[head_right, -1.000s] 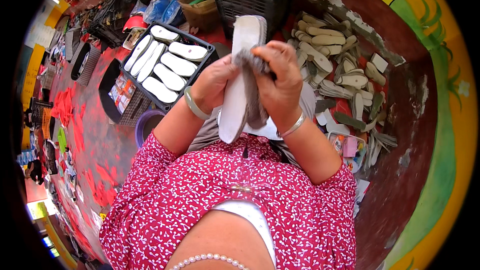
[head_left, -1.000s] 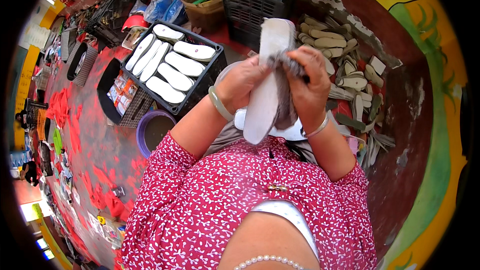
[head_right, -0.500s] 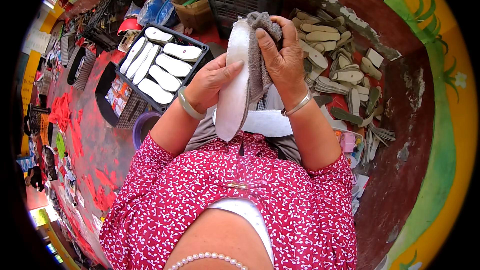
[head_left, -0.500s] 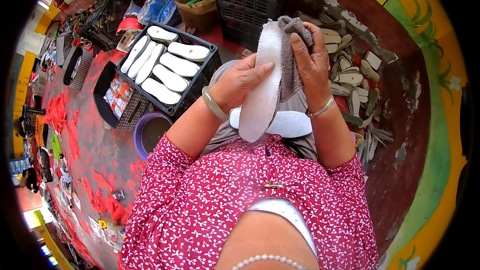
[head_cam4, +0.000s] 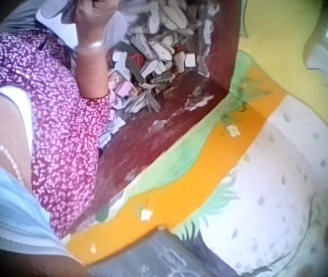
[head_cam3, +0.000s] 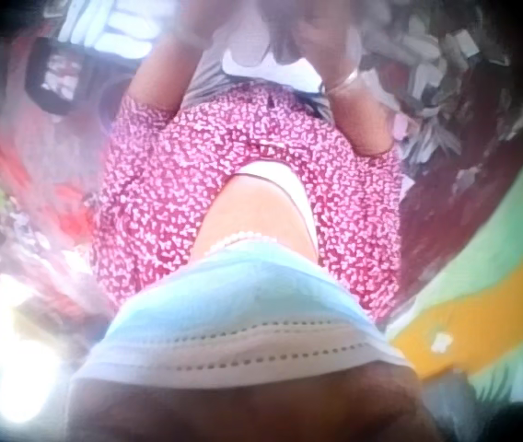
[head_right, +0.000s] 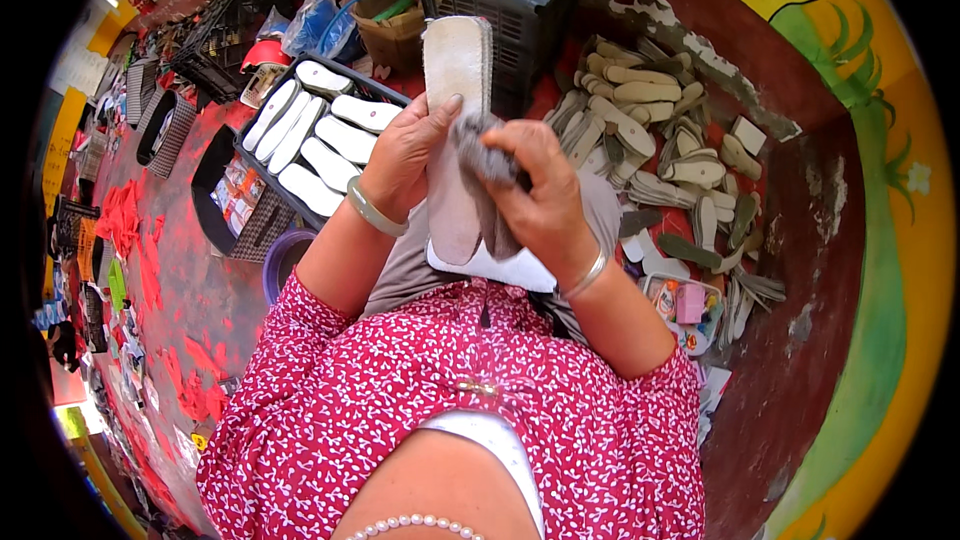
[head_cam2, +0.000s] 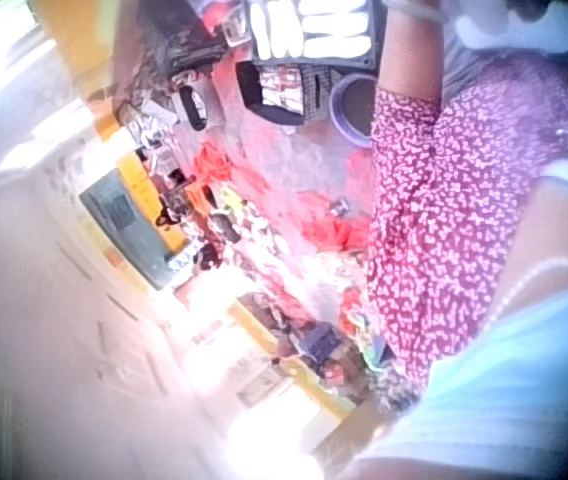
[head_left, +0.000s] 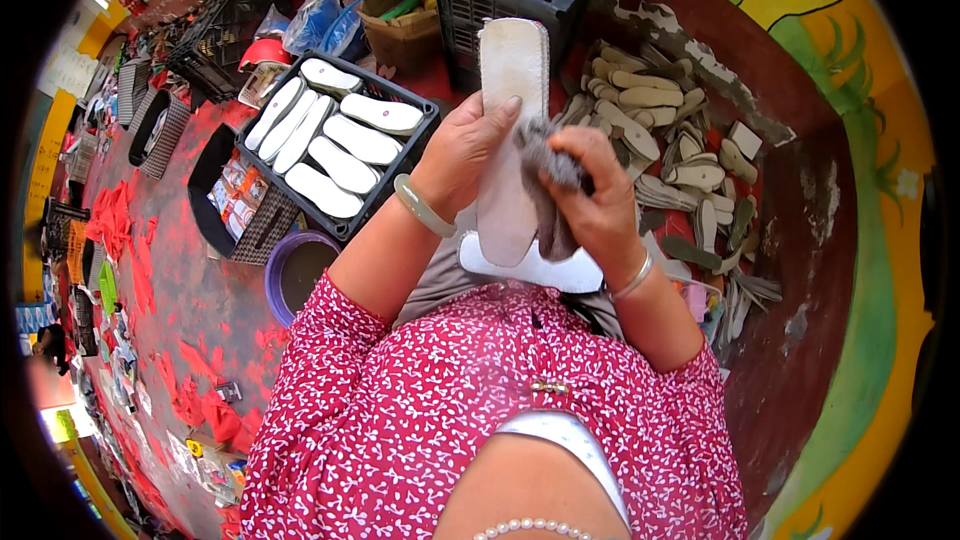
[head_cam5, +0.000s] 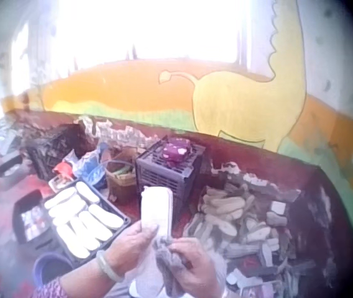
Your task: The person wipes shoe insoles with a cloth and places them in a crate.
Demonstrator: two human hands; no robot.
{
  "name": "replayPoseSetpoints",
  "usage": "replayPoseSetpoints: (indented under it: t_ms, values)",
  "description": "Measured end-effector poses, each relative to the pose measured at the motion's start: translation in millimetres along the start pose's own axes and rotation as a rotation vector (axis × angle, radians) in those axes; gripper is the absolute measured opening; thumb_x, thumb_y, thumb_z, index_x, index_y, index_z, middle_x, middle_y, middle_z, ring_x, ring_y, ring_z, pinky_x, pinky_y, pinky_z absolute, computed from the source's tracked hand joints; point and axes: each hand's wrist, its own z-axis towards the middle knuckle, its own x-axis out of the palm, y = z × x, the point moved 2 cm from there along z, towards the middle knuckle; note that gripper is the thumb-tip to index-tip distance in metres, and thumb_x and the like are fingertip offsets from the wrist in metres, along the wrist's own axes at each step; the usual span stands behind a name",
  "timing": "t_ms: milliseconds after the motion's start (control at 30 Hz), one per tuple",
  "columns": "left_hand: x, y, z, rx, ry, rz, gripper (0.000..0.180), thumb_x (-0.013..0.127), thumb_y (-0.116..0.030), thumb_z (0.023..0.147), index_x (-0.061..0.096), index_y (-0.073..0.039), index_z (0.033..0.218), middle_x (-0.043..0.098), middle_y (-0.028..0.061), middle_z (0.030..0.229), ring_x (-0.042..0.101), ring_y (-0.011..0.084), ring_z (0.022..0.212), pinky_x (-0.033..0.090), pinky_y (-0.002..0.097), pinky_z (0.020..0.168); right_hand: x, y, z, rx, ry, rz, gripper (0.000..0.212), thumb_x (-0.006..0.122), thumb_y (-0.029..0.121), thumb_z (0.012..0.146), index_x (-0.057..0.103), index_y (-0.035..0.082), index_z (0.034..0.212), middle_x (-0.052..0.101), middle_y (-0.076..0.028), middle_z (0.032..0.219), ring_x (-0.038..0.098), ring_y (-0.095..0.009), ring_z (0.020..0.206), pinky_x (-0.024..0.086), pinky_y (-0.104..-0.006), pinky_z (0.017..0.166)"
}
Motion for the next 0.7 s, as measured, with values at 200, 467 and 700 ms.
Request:
replayPoseSetpoints:
  t_ms: [200,467,700]
  values:
    - [-21,-28,9,0.087,-0.114,-0.136,0.025,0.049,-0.020,0.095,0.050,-0.003,0.113,0.063,0.0077,0.094,0.064,0.0182,0.079,0.055,0.0338,0.071,7,2,-22,0.032,0.243,0.087,0.030,0.063,-0.003,0.068,0.063,0.005,0.097,0.054,-0.012,0.099,0.054,-0.025,0.097,0.042,-0.0298,0.084]
    - [-34,-47,3,-0.009,-0.115,-0.145,0.025,0.051,-0.021,0.094,0.050,-0.001,0.110,0.063,0.0117,0.092,0.064,0.0212,0.079,0.055,0.0375,0.070,-44,-33,-13,0.635,-0.120,0.975,0.029,0.053,0.005,0.085,0.054,0.004,0.114,0.060,-0.009,0.104,0.060,-0.019,0.090,0.049,-0.0317,0.083]
    - [-17,-24,-8,-0.136,-0.002,0.071,0.032,0.053,-0.020,0.093,0.047,0.000,0.118,0.062,0.0127,0.098,0.064,0.0210,0.085,0.054,0.0334,0.074,-65,-8,18,0.526,-0.279,0.819,0.032,0.050,0.002,0.089,0.050,0.006,0.120,0.060,-0.009,0.104,0.062,-0.014,0.080,0.051,-0.0215,0.053]
